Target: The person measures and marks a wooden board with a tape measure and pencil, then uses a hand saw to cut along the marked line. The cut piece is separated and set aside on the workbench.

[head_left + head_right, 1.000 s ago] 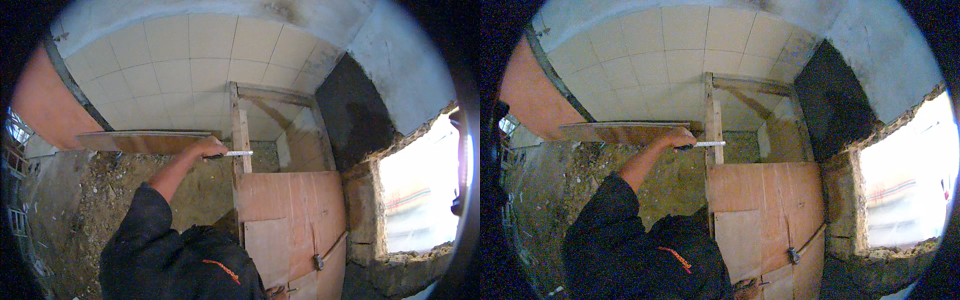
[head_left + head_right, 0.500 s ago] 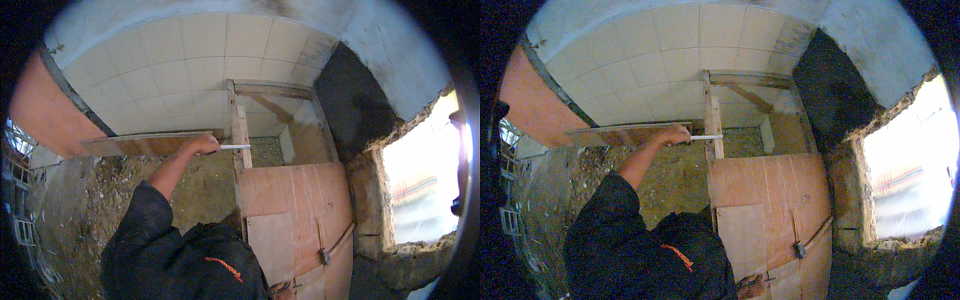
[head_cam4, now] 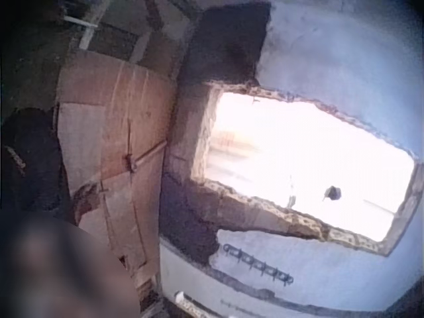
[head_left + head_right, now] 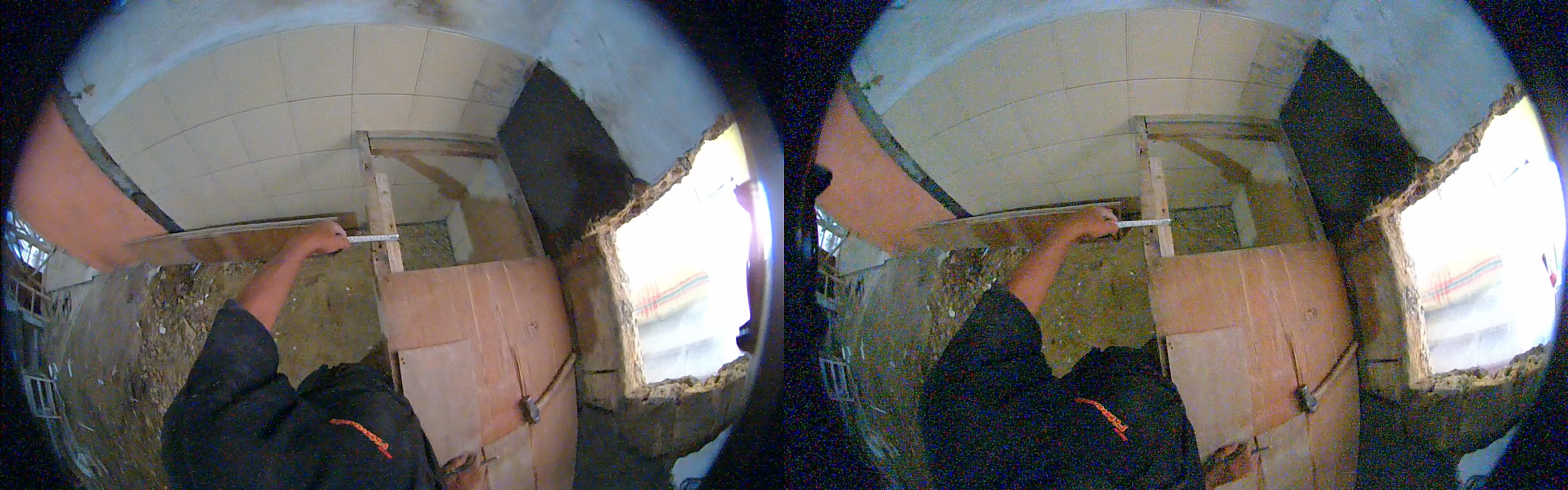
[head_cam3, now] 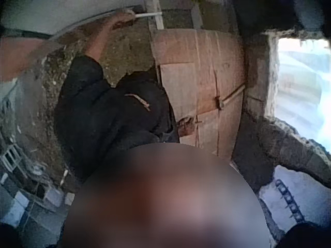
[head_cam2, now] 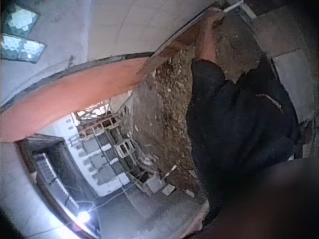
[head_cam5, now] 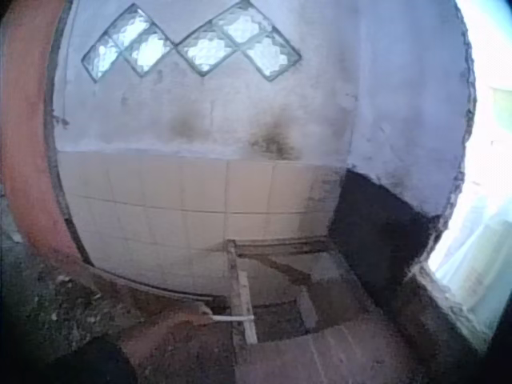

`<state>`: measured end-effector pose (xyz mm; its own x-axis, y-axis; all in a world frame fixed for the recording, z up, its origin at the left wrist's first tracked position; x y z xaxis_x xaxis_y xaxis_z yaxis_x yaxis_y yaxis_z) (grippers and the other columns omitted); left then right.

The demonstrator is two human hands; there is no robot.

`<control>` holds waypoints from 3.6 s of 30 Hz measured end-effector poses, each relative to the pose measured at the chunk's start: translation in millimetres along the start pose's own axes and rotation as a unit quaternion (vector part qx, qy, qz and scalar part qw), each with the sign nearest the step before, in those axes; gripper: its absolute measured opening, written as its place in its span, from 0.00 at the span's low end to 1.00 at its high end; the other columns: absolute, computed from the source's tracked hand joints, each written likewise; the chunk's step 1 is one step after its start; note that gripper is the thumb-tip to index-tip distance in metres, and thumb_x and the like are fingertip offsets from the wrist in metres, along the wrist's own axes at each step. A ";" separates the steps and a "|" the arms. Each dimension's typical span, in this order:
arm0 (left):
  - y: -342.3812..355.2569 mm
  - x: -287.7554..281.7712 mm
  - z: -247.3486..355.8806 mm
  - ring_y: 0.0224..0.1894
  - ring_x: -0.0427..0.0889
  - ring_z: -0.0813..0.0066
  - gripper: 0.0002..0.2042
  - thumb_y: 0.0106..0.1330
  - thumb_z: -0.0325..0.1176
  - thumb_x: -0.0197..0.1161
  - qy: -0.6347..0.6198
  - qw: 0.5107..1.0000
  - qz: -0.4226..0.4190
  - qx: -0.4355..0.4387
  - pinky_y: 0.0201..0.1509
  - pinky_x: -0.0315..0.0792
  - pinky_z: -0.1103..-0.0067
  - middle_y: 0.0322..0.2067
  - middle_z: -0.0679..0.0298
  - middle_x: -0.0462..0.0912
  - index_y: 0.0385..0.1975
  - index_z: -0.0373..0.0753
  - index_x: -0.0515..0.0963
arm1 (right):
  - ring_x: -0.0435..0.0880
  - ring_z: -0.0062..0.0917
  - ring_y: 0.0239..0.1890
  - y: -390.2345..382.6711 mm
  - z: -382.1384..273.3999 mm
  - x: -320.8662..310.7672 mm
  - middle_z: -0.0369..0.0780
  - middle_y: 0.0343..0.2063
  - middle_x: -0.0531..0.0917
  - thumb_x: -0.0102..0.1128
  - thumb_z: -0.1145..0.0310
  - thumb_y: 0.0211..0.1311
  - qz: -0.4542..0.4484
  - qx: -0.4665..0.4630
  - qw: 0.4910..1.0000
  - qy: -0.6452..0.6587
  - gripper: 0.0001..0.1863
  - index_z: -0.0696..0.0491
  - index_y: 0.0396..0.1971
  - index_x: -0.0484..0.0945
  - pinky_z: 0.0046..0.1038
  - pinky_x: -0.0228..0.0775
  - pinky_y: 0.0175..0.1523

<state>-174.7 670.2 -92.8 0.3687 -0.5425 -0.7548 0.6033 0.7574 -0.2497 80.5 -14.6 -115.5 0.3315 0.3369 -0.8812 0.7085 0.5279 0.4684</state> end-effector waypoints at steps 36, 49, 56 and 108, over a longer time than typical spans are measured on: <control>-263.3 308.0 330.2 0.29 0.77 0.75 0.28 0.70 0.51 0.55 -0.225 0.890 -0.382 0.107 0.31 0.76 0.75 0.33 0.63 0.80 0.63 0.36 0.74 | 0.79 0.45 0.57 8.7 38.3 -43.5 0.51 0.51 0.82 0.59 0.61 0.65 -0.054 0.114 0.976 0.177 0.20 0.54 0.54 0.78 0.45 0.66 0.63; -322.9 393.5 423.9 0.45 0.86 0.53 0.27 0.66 0.56 0.59 -0.049 0.967 -0.242 0.054 0.49 0.77 0.63 0.41 0.47 0.86 0.53 0.39 0.81 | 0.88 0.30 0.36 -21.5 165.2 -95.8 0.42 0.31 0.88 0.57 0.61 0.71 -0.196 0.330 0.847 0.367 0.15 0.57 0.42 0.85 0.32 0.78 0.42; -315.2 415.4 428.3 0.38 0.84 0.43 0.23 0.67 0.52 0.58 0.054 0.983 -0.149 0.092 0.43 0.77 0.59 0.31 0.45 0.84 0.48 0.37 0.81 | 0.85 0.40 0.28 14.8 185.6 -96.4 0.47 0.26 0.85 0.63 0.67 0.64 -0.070 0.117 0.927 0.349 0.11 0.57 0.41 0.84 0.38 0.76 0.35; -306.4 407.5 458.7 0.47 0.83 0.42 0.23 0.64 0.53 0.58 0.107 0.978 -0.180 -0.011 0.51 0.77 0.55 0.43 0.45 0.84 0.44 0.39 0.81 | 0.87 0.28 0.31 140.6 132.5 41.5 0.42 0.28 0.88 0.66 0.69 0.57 -0.261 0.012 0.788 0.558 0.09 0.59 0.34 0.86 0.30 0.78 0.39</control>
<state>115.0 50.4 -45.6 -0.0215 -0.6888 -0.7247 0.6505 0.5408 -0.5333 276.4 -29.7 -94.7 -0.7530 0.5614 -0.3432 0.5827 0.8113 0.0486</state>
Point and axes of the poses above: each hand's wrist, its own y-axis towards the middle knuckle, its own x-axis out of the palm, z = x × y, the point moved 6 cm from there along y, towards the middle knuckle
